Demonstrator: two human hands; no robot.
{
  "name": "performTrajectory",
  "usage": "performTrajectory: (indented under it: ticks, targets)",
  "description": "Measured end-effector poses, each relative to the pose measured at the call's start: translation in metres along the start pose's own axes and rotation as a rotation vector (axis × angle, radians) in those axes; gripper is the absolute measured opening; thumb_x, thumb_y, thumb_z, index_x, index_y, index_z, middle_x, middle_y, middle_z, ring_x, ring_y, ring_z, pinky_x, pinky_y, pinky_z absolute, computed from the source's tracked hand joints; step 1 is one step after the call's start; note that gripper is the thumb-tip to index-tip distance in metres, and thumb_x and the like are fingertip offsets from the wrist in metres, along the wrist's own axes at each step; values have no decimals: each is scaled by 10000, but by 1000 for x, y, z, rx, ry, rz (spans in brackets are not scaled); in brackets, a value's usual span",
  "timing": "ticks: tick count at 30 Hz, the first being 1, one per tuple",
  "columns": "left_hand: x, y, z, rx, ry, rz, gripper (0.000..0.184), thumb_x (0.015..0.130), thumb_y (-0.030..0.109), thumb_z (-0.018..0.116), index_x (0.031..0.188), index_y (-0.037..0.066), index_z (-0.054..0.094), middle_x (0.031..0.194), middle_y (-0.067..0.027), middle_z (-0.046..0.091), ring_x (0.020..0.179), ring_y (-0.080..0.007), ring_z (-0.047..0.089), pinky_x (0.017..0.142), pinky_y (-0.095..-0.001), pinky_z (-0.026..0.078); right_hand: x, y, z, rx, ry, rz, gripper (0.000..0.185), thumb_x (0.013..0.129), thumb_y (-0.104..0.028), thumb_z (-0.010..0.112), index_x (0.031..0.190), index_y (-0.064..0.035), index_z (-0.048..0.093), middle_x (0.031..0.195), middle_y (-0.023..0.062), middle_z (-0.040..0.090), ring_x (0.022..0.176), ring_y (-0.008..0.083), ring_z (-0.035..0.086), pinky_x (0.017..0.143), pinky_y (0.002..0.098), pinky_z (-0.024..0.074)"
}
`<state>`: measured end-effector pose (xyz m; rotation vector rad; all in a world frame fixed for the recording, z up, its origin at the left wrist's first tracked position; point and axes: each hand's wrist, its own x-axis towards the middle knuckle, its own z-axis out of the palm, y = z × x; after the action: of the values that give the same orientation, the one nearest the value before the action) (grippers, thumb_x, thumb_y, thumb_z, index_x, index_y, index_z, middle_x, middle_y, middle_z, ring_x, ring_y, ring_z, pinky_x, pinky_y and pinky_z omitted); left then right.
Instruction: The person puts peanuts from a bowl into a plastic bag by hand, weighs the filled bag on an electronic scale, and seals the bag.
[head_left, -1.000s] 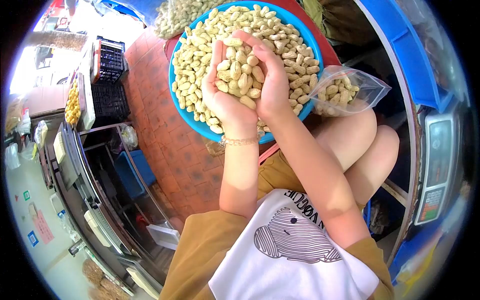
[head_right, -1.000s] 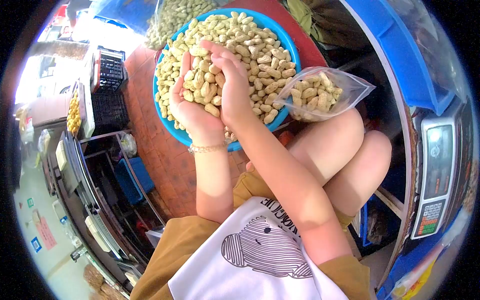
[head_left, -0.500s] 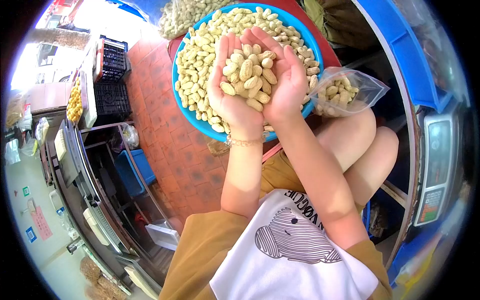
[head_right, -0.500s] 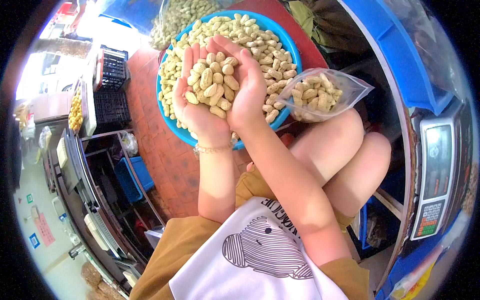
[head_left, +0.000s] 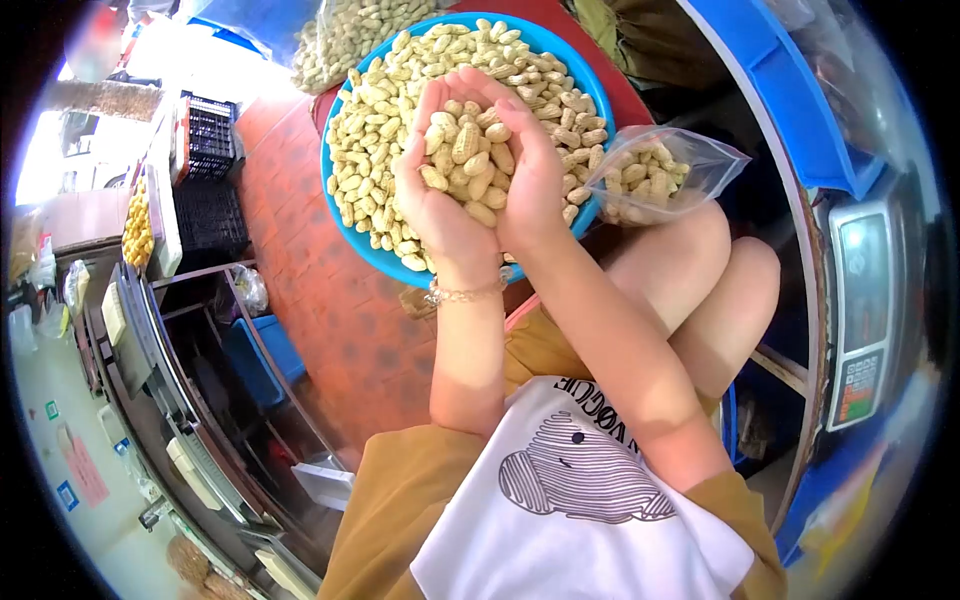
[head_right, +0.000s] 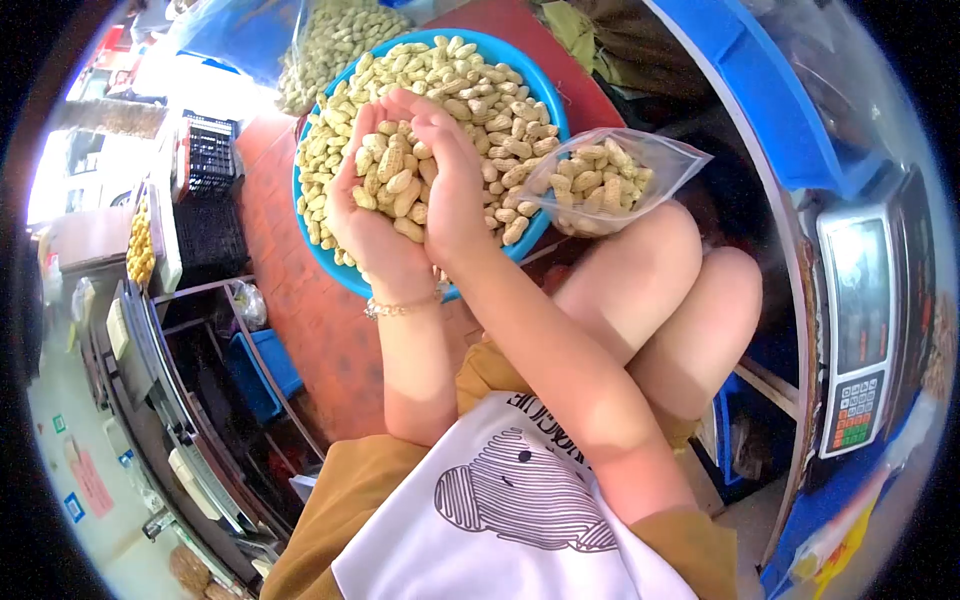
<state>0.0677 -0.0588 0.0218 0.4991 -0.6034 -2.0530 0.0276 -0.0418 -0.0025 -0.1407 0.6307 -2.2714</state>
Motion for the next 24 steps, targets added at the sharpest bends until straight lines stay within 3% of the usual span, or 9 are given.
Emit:
performTrajectory:
  ticks: [3, 7, 11, 14, 16, 18, 20, 24]
  targets:
    - [-6, 2, 4, 0, 22, -25, 506, 960, 208, 315, 1367, -53, 464, 1391, -174, 488, 1261, -261, 501, 1086, -365, 392, -9, -9, 8, 44, 14, 7, 400, 932, -209, 428, 1250, -2, 553, 1223, 113, 586, 1156, 191, 553, 1024, 326, 436]
    - [-24, 6, 21, 122, -7, 33, 527, 965, 235, 292, 1391, -40, 436, 1408, -174, 466, 1296, -274, 460, 1107, -384, 364, -31, -33, 28, -110, 53, -53, 401, 880, -154, 432, 1224, 7, 561, 1202, 99, 586, 1137, 179, 544, 1019, 315, 424]
    - [-51, 4, 43, -152, -191, -132, 533, 947, 269, 364, 1388, -20, 437, 1407, -157, 469, 1296, -258, 458, 1105, -373, 365, -58, -72, 35, -229, 66, -145, 413, 888, -180, 431, 1232, 13, 556, 1231, 108, 577, 1146, 183, 541, 1041, 317, 404]
    - [-71, -11, 65, -29, -164, -203, 521, 945, 272, 378, 1369, -21, 455, 1390, -153, 479, 1274, -252, 472, 1095, -361, 373, -77, -99, 24, -235, 141, -207, 419, 902, -196, 422, 1240, 15, 552, 1268, 117, 568, 1168, 196, 536, 1060, 316, 387]
    - [-84, -21, 71, -59, -228, -315, 531, 970, 231, 271, 1405, -39, 412, 1427, -155, 456, 1318, -252, 438, 1138, -359, 319, -90, -120, 20, -248, 227, -191, 419, 913, -197, 410, 1243, 21, 548, 1283, 125, 562, 1182, 203, 533, 1067, 319, 382]
    - [-92, -31, 79, -89, -114, -440, 507, 979, 212, 276, 1398, -30, 429, 1411, -144, 470, 1304, -233, 451, 1124, -351, 339, -97, -133, 14, -240, 312, -177, 405, 907, -186, 425, 1224, 26, 559, 1245, 120, 570, 1152, 191, 539, 1034, 308, 400]
    - [-96, -46, 80, -133, -62, -448, 486, 978, 193, 299, 1385, -30, 445, 1398, -141, 484, 1291, -235, 467, 1109, -349, 358, -98, -140, 5, -206, 391, -167, 376, 886, -162, 467, 1185, 32, 584, 1154, 104, 592, 1078, 161, 556, 960, 281, 443]
    - [-99, -60, 82, -113, -52, -452, 456, 999, 250, 345, 1366, 8, 462, 1337, -111, 515, 1215, -206, 513, 1054, -346, 407, -95, -148, -14, -243, 388, -165, 368, 893, -167, 473, 1162, 46, 606, 1152, 105, 591, 1034, 163, 575, 945, 278, 453]
